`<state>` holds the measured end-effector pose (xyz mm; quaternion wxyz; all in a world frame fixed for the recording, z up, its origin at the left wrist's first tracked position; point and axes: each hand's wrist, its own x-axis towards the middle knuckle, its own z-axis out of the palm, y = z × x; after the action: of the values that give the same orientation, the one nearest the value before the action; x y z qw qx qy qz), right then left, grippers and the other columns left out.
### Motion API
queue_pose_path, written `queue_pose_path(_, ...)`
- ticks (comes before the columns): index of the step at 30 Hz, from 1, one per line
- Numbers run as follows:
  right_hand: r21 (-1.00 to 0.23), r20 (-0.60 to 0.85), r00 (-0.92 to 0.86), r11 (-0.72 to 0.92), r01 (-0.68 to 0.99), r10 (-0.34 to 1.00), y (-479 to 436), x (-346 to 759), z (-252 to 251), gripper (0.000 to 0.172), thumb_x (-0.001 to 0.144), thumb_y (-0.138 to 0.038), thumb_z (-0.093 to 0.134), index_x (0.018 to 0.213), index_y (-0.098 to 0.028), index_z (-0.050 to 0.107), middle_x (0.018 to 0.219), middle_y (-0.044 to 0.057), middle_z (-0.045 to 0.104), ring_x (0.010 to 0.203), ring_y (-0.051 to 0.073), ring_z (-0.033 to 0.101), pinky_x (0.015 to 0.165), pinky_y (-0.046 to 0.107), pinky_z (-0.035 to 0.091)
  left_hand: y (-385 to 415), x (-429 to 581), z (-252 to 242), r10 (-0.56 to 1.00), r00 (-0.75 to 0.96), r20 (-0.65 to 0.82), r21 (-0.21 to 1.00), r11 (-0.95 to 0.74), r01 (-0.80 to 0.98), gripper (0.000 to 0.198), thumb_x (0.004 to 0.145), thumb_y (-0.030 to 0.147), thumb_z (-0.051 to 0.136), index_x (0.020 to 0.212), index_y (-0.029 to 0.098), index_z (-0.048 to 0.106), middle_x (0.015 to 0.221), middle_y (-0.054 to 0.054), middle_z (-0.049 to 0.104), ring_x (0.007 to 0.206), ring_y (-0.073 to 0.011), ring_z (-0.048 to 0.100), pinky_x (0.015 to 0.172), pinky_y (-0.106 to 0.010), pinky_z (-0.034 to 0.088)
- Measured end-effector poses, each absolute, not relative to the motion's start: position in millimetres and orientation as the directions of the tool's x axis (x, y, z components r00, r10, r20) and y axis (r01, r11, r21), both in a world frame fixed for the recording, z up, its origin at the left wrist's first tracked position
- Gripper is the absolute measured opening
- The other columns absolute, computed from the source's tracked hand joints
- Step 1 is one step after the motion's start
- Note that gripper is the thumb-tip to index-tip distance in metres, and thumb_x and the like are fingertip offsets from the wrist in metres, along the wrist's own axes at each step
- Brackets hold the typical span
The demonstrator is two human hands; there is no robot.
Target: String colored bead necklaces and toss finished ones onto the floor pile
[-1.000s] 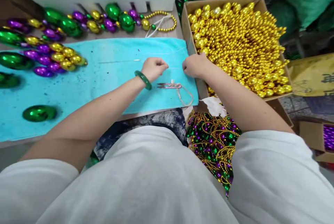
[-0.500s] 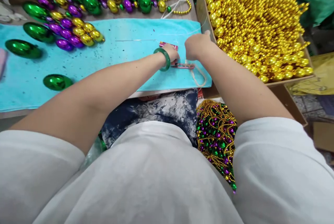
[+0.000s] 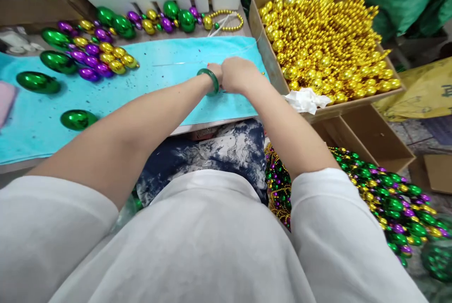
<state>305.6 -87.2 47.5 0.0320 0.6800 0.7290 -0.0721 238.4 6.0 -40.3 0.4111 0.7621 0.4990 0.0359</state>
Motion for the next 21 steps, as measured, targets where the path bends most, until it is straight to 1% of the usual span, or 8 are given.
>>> queue_pose_path(2, -0.102, -0.153, -0.055, 0.040, 0.994, 0.987, -104.0, 312.8, 34.3, 0.025, 0.083, -0.031, 0.059, 0.096, -0.014, 0.072, 0.094, 0.014, 0.070, 0.093, 0.030, 0.064, 0.078, 0.040, 0.049, -0.7, 229.1, -29.2, 0.811, 0.436, -0.390, 0.617, -0.121, 0.778, 0.030, 0.089, 0.030, 0.048, 0.101, 0.009, 0.065, 0.086, -0.014, 0.066, 0.080, -0.0244, 0.066, 0.067, -0.038, 0.050)
queue_pose_path(3, -0.116, -0.169, -0.044, 0.025, 0.993, 0.985, -111.4, 316.5, 25.8, 0.026, 0.084, -0.029, 0.055, 0.098, -0.014, 0.071, 0.096, 0.014, 0.070, 0.093, 0.029, 0.064, 0.079, 0.040, 0.049, -4.2, 221.2, -23.2, 0.829, 0.407, -0.383, 0.590, -0.119, 0.798, 0.028, 0.088, 0.030, 0.051, 0.100, 0.009, 0.066, 0.085, -0.013, 0.066, 0.079, -0.0230, 0.066, 0.068, -0.036, 0.050)
queue_pose_path(6, -0.142, -0.181, -0.004, -0.023, 0.990, 0.983, -126.6, 325.3, -2.1, 0.028, 0.085, -0.023, 0.047, 0.099, -0.015, 0.069, 0.101, 0.016, 0.069, 0.096, 0.030, 0.062, 0.080, 0.040, 0.047, -11.7, 186.3, -7.3, 0.887, 0.364, -0.286, 0.527, -0.172, 0.832, 0.026, 0.084, 0.034, 0.056, 0.097, 0.014, 0.067, 0.079, -0.008, 0.067, 0.071, -0.0170, 0.063, 0.070, -0.031, 0.050)
queue_pose_path(9, -0.172, -0.084, 0.050, -0.064, 0.983, 0.995, -132.8, 329.2, -27.6, 0.032, 0.088, -0.022, 0.040, 0.106, -0.014, 0.066, 0.104, 0.017, 0.067, 0.097, 0.030, 0.060, 0.079, 0.039, 0.045, -15.5, 146.0, -0.3, 0.897, 0.372, -0.237, 0.510, -0.210, 0.834, 0.026, 0.085, 0.032, 0.054, 0.099, 0.014, 0.066, 0.077, -0.004, 0.066, 0.060, -0.0098, 0.058, 0.067, -0.026, 0.049)
queue_pose_path(12, -0.229, 0.025, 0.067, -0.060, 0.972, 0.997, -135.1, 329.6, -47.3, 0.031, 0.089, -0.022, 0.039, 0.107, -0.014, 0.063, 0.106, 0.016, 0.066, 0.095, 0.029, 0.058, 0.077, 0.038, 0.044, -24.3, 111.2, -1.9, 0.908, 0.374, -0.190, 0.488, -0.243, 0.838, 0.029, 0.088, 0.030, 0.049, 0.101, 0.011, 0.065, 0.077, -0.003, 0.065, 0.058, -0.0070, 0.054, 0.068, -0.025, 0.048)
queue_pose_path(15, -0.272, 0.130, 0.051, -0.014, 0.962, 0.990, -136.6, 329.1, -61.7, 0.026, 0.090, -0.021, 0.040, 0.103, -0.013, 0.061, 0.107, 0.016, 0.065, 0.093, 0.028, 0.057, 0.074, 0.035, 0.042, -44.7, 83.3, -5.3, 0.915, 0.391, -0.099, 0.440, -0.313, 0.842, 0.030, 0.089, 0.031, 0.044, 0.102, 0.012, 0.064, 0.076, -0.001, 0.064, 0.063, -0.0087, 0.054, 0.073, -0.026, 0.046)
queue_pose_path(17, -0.271, 0.190, 0.051, 0.003, 0.963, 0.980, -137.4, 328.5, -68.3, 0.025, 0.091, -0.022, 0.040, 0.101, -0.013, 0.061, 0.106, 0.016, 0.066, 0.093, 0.027, 0.057, 0.073, 0.034, 0.040, -63.3, 68.3, -6.1, 0.904, 0.425, -0.044, 0.392, -0.376, 0.840, 0.031, 0.089, 0.032, 0.044, 0.103, 0.013, 0.064, 0.079, -0.002, 0.065, 0.071, -0.0125, 0.054, 0.077, -0.029, 0.045)
queue_pose_path(21, -0.212, 0.283, 0.006, 0.057, 0.976, 0.959, -142.7, 326.6, -73.5, 0.027, 0.093, -0.022, 0.036, 0.097, -0.014, 0.061, 0.099, 0.014, 0.066, 0.091, 0.025, 0.056, 0.073, 0.032, 0.037, -97.7, 45.8, -7.3, 0.803, 0.596, -0.002, 0.314, -0.566, 0.763, 0.036, 0.088, 0.037, 0.043, 0.104, 0.015, 0.067, 0.098, -0.007, 0.068, 0.093, -0.0213, 0.055, 0.091, -0.036, 0.041)
